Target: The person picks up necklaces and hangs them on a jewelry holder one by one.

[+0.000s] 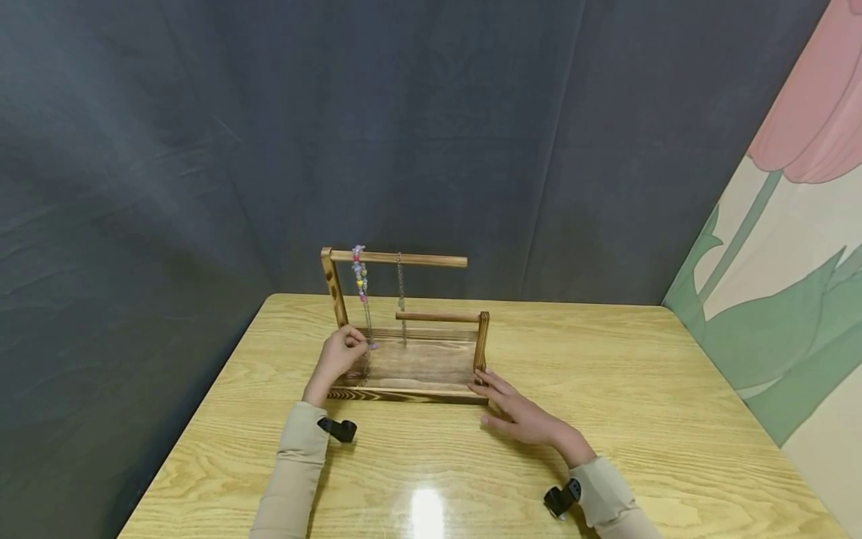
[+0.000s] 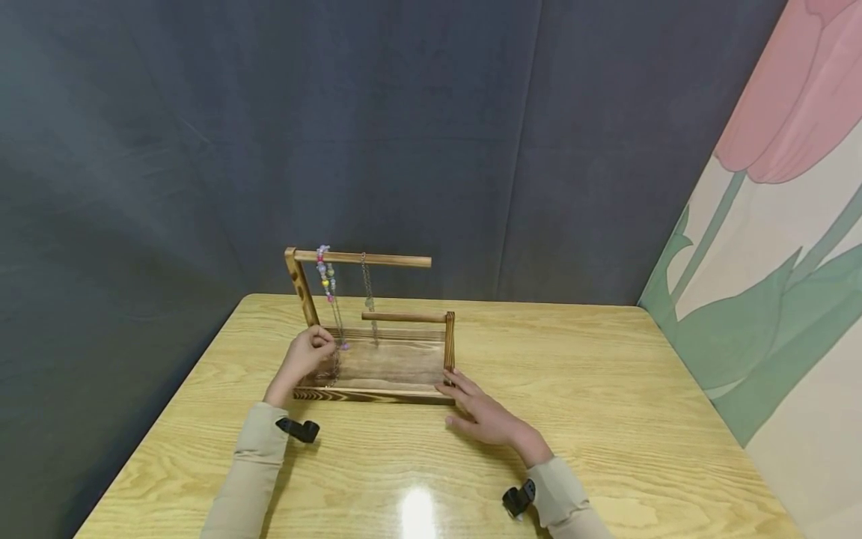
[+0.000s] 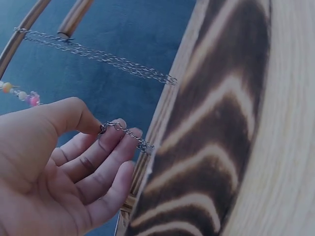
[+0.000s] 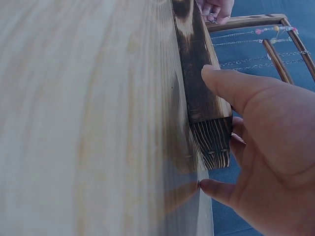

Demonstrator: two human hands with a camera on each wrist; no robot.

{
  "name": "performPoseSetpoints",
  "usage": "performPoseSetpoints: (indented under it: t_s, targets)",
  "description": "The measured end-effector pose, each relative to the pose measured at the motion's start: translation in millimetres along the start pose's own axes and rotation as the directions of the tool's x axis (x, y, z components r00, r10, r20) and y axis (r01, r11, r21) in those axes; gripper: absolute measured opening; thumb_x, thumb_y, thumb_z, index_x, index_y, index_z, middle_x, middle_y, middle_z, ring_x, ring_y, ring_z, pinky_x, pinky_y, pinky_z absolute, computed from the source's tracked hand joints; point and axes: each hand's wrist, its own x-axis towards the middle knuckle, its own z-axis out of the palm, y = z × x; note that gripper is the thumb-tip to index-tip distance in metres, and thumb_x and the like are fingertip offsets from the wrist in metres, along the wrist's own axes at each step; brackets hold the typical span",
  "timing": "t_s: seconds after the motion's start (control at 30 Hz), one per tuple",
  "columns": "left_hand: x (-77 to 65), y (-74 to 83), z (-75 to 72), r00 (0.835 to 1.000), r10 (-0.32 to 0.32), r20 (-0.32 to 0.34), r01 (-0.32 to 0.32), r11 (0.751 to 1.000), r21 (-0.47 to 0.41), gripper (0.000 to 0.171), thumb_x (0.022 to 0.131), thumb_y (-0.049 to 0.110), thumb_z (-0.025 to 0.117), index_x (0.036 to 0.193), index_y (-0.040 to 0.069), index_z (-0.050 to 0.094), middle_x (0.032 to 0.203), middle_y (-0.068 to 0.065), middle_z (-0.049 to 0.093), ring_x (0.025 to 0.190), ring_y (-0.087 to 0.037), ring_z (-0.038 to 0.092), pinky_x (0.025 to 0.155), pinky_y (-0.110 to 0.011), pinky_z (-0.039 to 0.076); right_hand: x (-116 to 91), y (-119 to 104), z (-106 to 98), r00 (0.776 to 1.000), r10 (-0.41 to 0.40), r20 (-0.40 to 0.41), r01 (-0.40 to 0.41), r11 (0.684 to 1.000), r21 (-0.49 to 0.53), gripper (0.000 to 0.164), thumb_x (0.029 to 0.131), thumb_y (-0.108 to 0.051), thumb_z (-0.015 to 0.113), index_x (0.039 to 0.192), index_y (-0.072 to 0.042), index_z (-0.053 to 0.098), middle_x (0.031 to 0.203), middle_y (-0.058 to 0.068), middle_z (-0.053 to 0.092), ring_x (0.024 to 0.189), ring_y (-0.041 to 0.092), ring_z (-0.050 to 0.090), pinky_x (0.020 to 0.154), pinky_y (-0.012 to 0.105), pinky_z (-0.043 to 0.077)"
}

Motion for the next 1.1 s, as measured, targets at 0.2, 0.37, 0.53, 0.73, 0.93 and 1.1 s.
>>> performPoseSetpoints:
  t_s: [0.2, 0.37, 0.53, 0.73, 0.93, 1.1]
  targets:
    - [0.5, 2.5, -3.0, 0.997, -0.013, 0.07, 0.026, 0.981, -0.191, 0.021, 0.095, 0.007, 0.049, 0.108, -0.008, 0.057, 0.095, -0.029, 0.062, 0.081, -0.034, 0.066, 0.07, -0.034, 0.057, 0, 0, 0, 1.0, -0.003, 0.0, 0.003, 1.0, 0.001, 0.061, 0.094, -0.024, 0.055, 0.145, -0.006, 0.028, 0.154, 0.017, 0.01, 0.141, 0.037, 0.007, 0.103, 0.06, 0.029]
    - [0.4, 4.2, -4.8, 0.991, -0.03, 0.131, 0.065, 0.961, -0.269, 0.029, 0.097, 0.012, 0.047, 0.116, -0.008, 0.055, 0.107, -0.033, 0.057, 0.092, -0.042, 0.061, 0.078, -0.038, 0.055, 0, 0, 0, 1.0, -0.007, -0.003, 0.007, 1.0, 0.0, 0.061, 0.094, -0.023, 0.056, 0.145, -0.006, 0.029, 0.154, 0.018, 0.01, 0.14, 0.038, 0.007, 0.102, 0.06, 0.03]
    - [-0.2, 5.9, -5.6, 0.983, -0.024, 0.179, 0.088, 0.931, -0.355, 0.032, 0.098, 0.012, 0.045, 0.121, -0.01, 0.051, 0.11, -0.035, 0.053, 0.096, -0.043, 0.06, 0.084, -0.046, 0.052, 0, 0, 0, 1.0, -0.01, -0.002, 0.01, 1.0, -0.014, 0.061, 0.094, -0.024, 0.055, 0.145, -0.006, 0.028, 0.154, 0.017, 0.01, 0.141, 0.037, 0.008, 0.102, 0.059, 0.03]
    - [-1.3, 10.3, -7.2, 0.981, -0.017, 0.192, 0.096, 0.908, -0.408, 0.033, 0.099, 0.012, 0.043, 0.122, -0.011, 0.049, 0.109, -0.038, 0.049, 0.086, -0.029, 0.061, 0.085, -0.052, 0.049, 0, 0, 0, 1.0, -0.005, -0.001, 0.005, 1.0, -0.01, 0.061, 0.094, -0.024, 0.055, 0.146, -0.007, 0.028, 0.154, 0.016, 0.009, 0.141, 0.037, 0.008, 0.102, 0.059, 0.031]
    - [-3.1, 15.2, -8.9, 0.982, 0.018, 0.186, 0.064, 0.901, -0.429, 0.034, 0.098, 0.012, 0.046, 0.122, -0.013, 0.048, 0.114, -0.036, 0.049, 0.086, -0.024, 0.063, 0.086, -0.054, 0.048, 0, 0, 0, 1.0, -0.006, 0.0, 0.006, 1.0, -0.009, 0.061, 0.094, -0.024, 0.055, 0.146, -0.007, 0.028, 0.154, 0.017, 0.009, 0.141, 0.037, 0.008, 0.103, 0.059, 0.03]
    - [-4.3, 18.6, -9.6, 0.981, 0.039, 0.19, 0.047, 0.903, -0.428, 0.036, 0.096, 0.014, 0.05, 0.122, -0.011, 0.05, 0.105, -0.024, 0.057, 0.078, -0.01, 0.061, 0.086, -0.057, 0.046, 0, 0, 0, 1.0, 0.002, -0.001, -0.002, 1.0, -0.011, 0.06, 0.094, -0.023, 0.056, 0.146, -0.007, 0.028, 0.154, 0.016, 0.01, 0.141, 0.036, 0.007, 0.103, 0.059, 0.03]
